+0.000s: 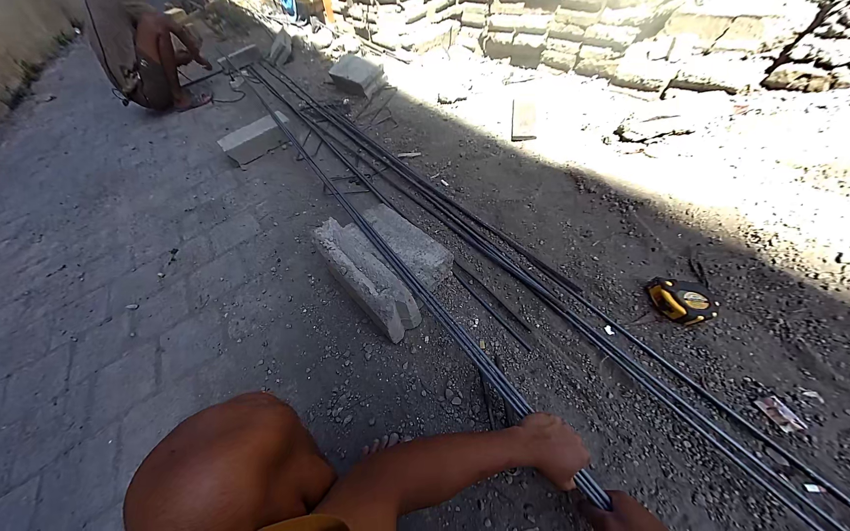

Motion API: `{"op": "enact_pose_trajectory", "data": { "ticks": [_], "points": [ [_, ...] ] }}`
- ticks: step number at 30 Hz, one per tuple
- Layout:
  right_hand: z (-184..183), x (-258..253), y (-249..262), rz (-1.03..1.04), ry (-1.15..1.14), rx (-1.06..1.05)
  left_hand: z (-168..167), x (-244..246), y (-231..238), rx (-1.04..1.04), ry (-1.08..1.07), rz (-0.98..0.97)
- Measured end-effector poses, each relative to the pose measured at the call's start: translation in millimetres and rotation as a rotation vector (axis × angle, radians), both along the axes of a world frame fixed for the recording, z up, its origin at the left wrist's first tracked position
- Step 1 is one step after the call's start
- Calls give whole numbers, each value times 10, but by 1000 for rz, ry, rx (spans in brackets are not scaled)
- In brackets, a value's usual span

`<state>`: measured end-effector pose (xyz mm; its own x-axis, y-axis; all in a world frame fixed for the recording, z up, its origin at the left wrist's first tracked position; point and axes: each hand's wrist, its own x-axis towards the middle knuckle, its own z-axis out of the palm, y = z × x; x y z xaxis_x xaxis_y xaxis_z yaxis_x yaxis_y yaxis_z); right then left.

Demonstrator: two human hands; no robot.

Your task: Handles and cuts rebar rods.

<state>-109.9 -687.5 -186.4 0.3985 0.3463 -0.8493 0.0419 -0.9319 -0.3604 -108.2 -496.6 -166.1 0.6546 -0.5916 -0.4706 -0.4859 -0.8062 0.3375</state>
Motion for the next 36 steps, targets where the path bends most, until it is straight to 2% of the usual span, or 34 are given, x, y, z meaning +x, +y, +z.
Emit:
{"op": "enact_pose_trajectory", "data": {
  "ticks": [18, 36],
  "points": [
    [-81, 6, -17, -10, -5, 9, 1, 2, 2, 5, 4, -10],
    [-5, -2, 3, -26, 7, 18, 12, -2, 1, -5, 5, -10]
  ]
}}
